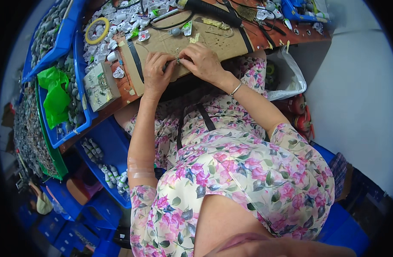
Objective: Soldering and assembling small electronic components on a circuit board at a factory workbench.
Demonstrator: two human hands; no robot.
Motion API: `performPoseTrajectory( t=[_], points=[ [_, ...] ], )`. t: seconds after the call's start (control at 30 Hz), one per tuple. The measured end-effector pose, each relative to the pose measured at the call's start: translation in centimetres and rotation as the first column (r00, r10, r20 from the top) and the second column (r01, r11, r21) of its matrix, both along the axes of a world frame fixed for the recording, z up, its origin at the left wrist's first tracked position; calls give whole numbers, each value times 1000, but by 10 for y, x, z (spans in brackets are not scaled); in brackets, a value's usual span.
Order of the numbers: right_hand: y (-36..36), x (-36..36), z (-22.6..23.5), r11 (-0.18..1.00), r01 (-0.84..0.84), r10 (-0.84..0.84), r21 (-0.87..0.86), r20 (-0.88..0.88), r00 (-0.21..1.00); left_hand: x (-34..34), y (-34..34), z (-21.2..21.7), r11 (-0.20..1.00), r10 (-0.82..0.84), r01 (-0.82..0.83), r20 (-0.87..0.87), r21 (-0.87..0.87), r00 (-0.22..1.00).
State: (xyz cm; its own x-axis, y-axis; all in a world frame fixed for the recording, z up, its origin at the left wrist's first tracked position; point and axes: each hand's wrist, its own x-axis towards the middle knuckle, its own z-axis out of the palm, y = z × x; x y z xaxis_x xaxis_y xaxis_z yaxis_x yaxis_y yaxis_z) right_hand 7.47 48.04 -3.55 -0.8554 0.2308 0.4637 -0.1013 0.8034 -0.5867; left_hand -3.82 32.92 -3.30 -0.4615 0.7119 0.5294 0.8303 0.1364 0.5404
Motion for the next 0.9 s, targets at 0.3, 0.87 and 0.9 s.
performPoseTrajectory(
  t=[0.3, 0.87, 0.9],
  points=[
    [3, 1, -4, 1000, -6, 6, 0, 8, 1000, 0, 3, -1, 999, -14, 12, -37, -49, 999],
    [230, -94, 49, 924, 221, -219, 312, -40, 975, 4, -4, 6, 996, -33, 28, -70, -81, 997],
    [242, -105, 49, 932, 161, -196, 324, 79, 977, 5, -5, 5, 996, -22, 16, -67, -92, 997]
  ],
)
